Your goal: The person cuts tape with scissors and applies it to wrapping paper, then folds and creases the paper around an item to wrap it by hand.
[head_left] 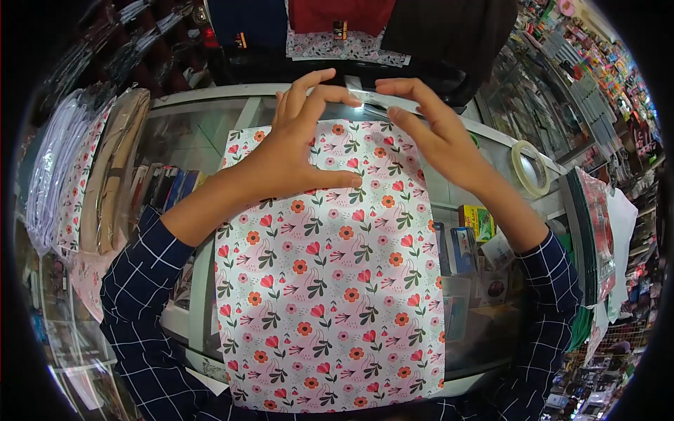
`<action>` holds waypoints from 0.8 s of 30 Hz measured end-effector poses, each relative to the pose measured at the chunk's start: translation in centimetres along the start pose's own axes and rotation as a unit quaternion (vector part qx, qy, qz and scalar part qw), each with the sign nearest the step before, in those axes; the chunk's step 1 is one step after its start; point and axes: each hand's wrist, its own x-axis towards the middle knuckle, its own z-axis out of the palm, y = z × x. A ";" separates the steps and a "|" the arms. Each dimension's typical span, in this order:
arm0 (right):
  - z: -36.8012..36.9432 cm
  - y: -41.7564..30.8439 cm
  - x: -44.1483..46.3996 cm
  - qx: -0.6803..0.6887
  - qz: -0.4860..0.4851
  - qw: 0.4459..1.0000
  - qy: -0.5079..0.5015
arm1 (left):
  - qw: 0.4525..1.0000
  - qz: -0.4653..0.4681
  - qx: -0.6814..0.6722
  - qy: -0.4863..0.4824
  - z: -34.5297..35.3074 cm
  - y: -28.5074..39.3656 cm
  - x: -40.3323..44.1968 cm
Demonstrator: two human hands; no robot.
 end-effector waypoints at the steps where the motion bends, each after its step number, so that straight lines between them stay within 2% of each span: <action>1: -0.1 -0.6 0.2 0.067 0.022 0.998 -0.002 | 1.000 0.004 -0.004 -0.004 -0.2 0.3 0.0; 3: -0.3 -2.4 0.4 0.160 0.078 0.984 -0.018 | 0.999 0.029 0.023 -0.006 -0.3 0.4 0.0; 6: -0.3 -4.5 0.3 0.243 0.235 0.939 -0.068 | 0.998 0.043 0.047 -0.007 -0.5 0.8 -0.1; 10: 1.0 -3.7 -0.3 0.358 0.154 0.921 -0.009 | 0.996 0.037 0.078 -0.012 -0.6 0.9 -0.2; 14: 0.5 -3.1 -0.3 0.319 0.111 0.941 0.000 | 0.997 0.027 0.071 -0.016 -0.6 1.0 -0.1; 17: 0.1 -3.4 -0.2 0.257 0.130 0.957 0.033 | 0.998 0.005 0.061 -0.009 -0.3 0.7 -0.1; 20: 0.5 -3.8 -0.1 0.244 0.149 0.956 0.062 | 0.997 0.026 0.071 -0.013 -0.5 0.8 -0.2; 24: 0.9 -3.5 -0.5 0.282 0.204 0.937 -0.005 | 0.995 0.037 0.087 -0.019 -0.6 0.8 -0.2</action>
